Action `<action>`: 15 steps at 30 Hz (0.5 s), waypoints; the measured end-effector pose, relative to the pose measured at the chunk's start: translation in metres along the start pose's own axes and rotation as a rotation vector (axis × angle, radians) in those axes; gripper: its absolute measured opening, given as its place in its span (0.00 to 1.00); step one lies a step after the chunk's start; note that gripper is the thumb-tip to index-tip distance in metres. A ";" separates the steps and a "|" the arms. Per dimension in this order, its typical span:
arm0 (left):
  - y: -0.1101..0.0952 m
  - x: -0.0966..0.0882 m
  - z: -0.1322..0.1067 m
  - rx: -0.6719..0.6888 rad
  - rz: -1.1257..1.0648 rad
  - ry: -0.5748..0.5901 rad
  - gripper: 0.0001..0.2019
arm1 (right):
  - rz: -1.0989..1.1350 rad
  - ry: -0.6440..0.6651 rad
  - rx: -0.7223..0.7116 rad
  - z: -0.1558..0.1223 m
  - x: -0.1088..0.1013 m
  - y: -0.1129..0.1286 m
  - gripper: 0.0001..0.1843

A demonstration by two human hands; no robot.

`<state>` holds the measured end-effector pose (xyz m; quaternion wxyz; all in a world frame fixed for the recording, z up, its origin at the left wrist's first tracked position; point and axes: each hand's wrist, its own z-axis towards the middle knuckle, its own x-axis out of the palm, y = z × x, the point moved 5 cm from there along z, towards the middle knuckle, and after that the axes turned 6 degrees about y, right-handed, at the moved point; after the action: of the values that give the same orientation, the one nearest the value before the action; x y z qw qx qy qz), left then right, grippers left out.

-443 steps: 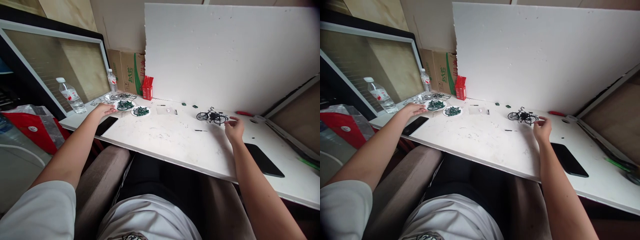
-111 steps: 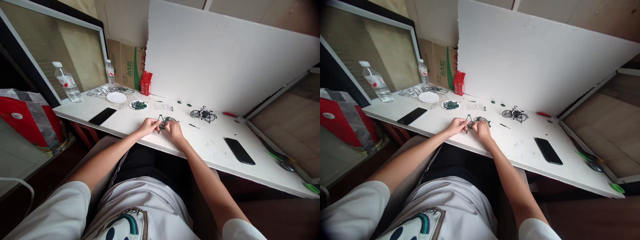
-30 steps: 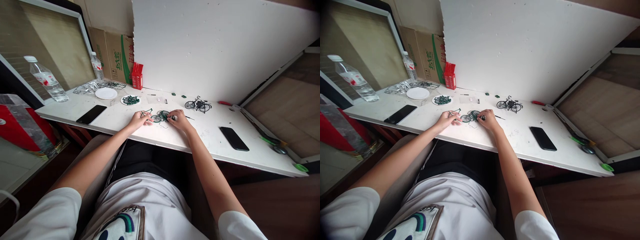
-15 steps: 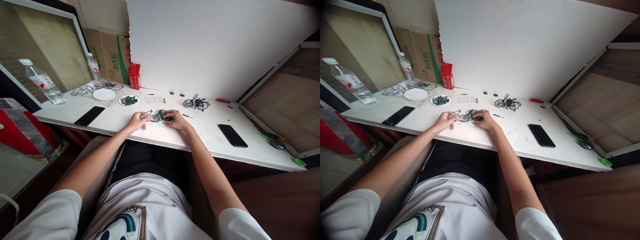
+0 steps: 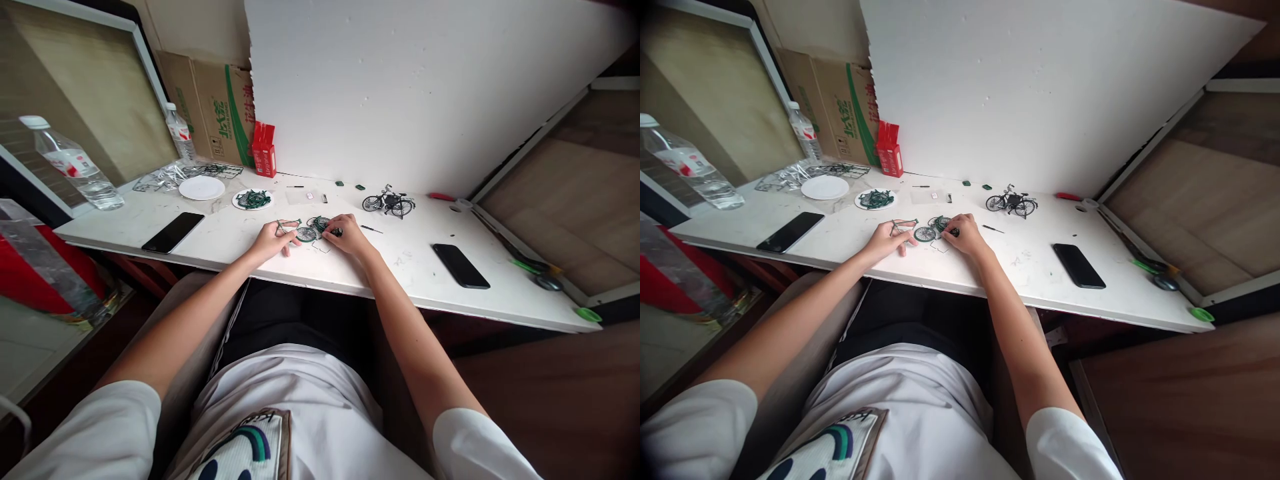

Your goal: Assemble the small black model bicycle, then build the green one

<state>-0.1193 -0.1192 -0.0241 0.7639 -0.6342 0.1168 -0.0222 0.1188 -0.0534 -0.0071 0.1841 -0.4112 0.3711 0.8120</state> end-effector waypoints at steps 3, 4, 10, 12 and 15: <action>0.002 -0.001 0.000 -0.006 0.002 -0.005 0.25 | 0.026 -0.048 0.000 0.001 -0.001 0.003 0.10; 0.002 -0.001 0.001 -0.005 0.001 -0.007 0.25 | 0.051 -0.079 0.004 0.001 -0.003 0.004 0.11; 0.005 -0.002 0.002 -0.019 -0.027 -0.010 0.23 | 0.471 -0.251 0.148 0.003 -0.008 0.004 0.23; 0.004 -0.001 0.002 -0.022 -0.035 -0.006 0.22 | 0.644 -0.272 0.155 0.005 -0.005 0.009 0.26; 0.004 -0.001 0.001 -0.027 -0.038 0.000 0.21 | 0.848 -0.235 0.143 0.007 0.001 0.018 0.28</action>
<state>-0.1201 -0.1175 -0.0273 0.7546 -0.6468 0.1050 -0.0352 0.1031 -0.0599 0.0031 -0.0963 -0.1136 0.5386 0.8293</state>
